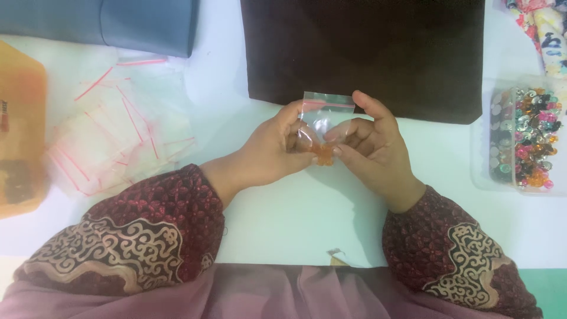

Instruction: Sorting and placing small buttons into plastic bags

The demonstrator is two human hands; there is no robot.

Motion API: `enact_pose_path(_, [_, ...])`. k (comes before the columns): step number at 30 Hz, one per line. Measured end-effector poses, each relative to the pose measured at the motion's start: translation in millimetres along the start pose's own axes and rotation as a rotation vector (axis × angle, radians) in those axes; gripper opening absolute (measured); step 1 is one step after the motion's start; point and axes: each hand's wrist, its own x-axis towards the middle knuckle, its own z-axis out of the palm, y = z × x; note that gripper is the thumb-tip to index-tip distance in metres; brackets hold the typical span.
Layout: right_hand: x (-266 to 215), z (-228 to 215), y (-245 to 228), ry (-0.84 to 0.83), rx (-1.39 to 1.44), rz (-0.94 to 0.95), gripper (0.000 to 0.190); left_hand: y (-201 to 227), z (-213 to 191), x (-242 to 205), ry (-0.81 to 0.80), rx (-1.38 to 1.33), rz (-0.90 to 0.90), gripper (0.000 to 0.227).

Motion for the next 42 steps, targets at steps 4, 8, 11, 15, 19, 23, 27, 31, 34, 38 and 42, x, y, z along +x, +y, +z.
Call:
enact_pose_path(4, [-0.6, -2.1, 6.7, 0.025, 0.000, 0.006, 0.084, -6.8, 1.0, 1.8, -0.007, -0.072, 0.028, 0.072])
enact_pose_path(8, [-0.7, -2.1, 1.1, 0.026, -0.021, 0.029, 0.085, -2.2, -0.6, 0.5, 0.021, -0.030, 0.001, 0.060])
enact_pose_path(11, [-0.2, -1.2, -2.3, 0.024, -0.033, 0.036, 0.084, -0.1, -0.9, -0.4, 0.028, -0.011, -0.003, 0.058])
enact_pose_path(15, [0.3, -7.1, 14.4, 0.017, -0.020, -0.009, 0.083, -11.1, 2.0, 5.7, 0.041, -0.031, 0.002, 0.059])
enact_pose_path(19, [0.3, -1.4, -3.8, 0.017, -0.059, 0.015, 0.080, 1.0, -0.6, 0.1, 0.037, -0.010, -0.028, 0.059])
enact_pose_path(23, [0.0, -1.1, -4.3, 0.020, -0.051, 0.021, 0.076, -1.3, -1.6, 0.6, 0.032, 0.002, -0.023, 0.055])
enact_pose_path(27, [1.1, -5.4, 6.2, 0.027, -0.053, 0.009, 0.075, -17.0, 0.0, 6.3, 0.038, -0.018, -0.004, 0.052])
enact_pose_path(31, [0.5, -1.1, -3.5, 0.038, -0.050, 0.025, 0.076, -7.4, -3.3, 2.3, 0.033, 0.039, -0.024, 0.048])
enact_pose_path(34, [0.8, -1.7, -0.4, 0.044, -0.055, 0.012, 0.076, -7.9, -0.7, 3.4, 0.041, 0.085, -0.020, 0.039])
enact_pose_path(38, [1.6, -4.8, 5.3, 0.051, -0.047, 0.027, 0.079, -10.5, 3.0, 4.5, 0.073, 0.082, 0.018, 0.018])
enact_pose_path(42, [2.2, -6.0, -2.0, 0.083, -0.024, 0.041, 0.084, -4.2, 0.9, 0.3, 0.108, 0.159, 0.075, 0.016])
